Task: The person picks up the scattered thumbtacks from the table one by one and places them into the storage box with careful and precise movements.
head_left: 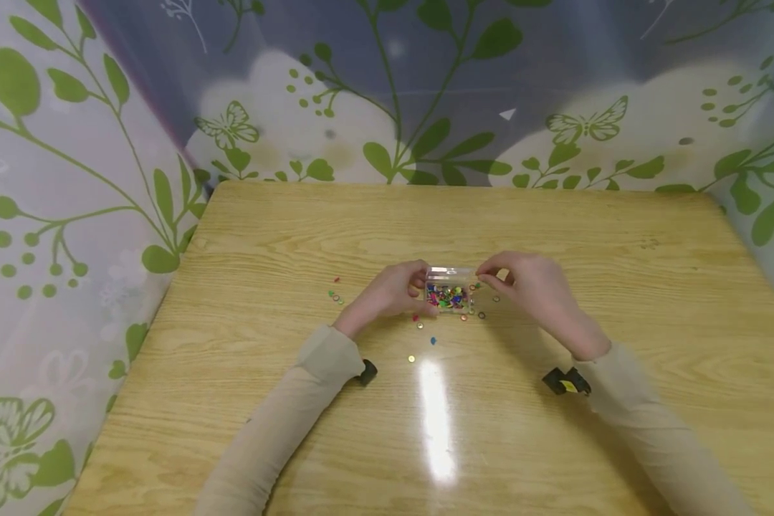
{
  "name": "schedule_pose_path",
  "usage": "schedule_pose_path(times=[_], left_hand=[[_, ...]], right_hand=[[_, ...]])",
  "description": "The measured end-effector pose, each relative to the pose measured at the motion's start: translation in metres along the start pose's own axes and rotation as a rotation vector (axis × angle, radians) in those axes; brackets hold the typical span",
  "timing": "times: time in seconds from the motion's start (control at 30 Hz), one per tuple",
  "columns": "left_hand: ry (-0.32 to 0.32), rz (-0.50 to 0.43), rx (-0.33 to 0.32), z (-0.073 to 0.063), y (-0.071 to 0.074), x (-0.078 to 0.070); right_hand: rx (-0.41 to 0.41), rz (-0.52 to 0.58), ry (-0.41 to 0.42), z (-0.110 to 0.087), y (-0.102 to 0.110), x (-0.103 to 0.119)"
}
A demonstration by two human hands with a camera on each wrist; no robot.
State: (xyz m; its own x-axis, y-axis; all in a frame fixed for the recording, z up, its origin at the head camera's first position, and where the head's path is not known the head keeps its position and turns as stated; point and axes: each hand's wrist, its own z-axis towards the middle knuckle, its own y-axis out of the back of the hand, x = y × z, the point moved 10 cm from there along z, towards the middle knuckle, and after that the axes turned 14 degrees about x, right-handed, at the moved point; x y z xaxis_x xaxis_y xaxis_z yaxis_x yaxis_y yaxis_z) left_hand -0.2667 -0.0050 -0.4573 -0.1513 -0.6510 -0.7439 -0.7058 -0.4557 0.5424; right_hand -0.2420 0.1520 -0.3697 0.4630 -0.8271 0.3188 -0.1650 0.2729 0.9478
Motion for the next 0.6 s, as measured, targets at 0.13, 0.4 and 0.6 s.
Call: schedule_pose_path(times=[0.13, 0.4, 0.6], left_hand=[[0.001, 0.004, 0.0, 0.0, 0.0, 0.0], [0.0, -0.007, 0.004, 0.0, 0.0, 0.0], [0.0, -0.007, 0.004, -0.001, 0.0, -0.001]], right_hand=[[0.037, -0.036, -0.038, -0.003, -0.002, -0.013], [0.252, -0.011, -0.101, -0.004, -0.031, -0.035], [0.259, -0.022, -0.102, -0.004, -0.036, -0.038]])
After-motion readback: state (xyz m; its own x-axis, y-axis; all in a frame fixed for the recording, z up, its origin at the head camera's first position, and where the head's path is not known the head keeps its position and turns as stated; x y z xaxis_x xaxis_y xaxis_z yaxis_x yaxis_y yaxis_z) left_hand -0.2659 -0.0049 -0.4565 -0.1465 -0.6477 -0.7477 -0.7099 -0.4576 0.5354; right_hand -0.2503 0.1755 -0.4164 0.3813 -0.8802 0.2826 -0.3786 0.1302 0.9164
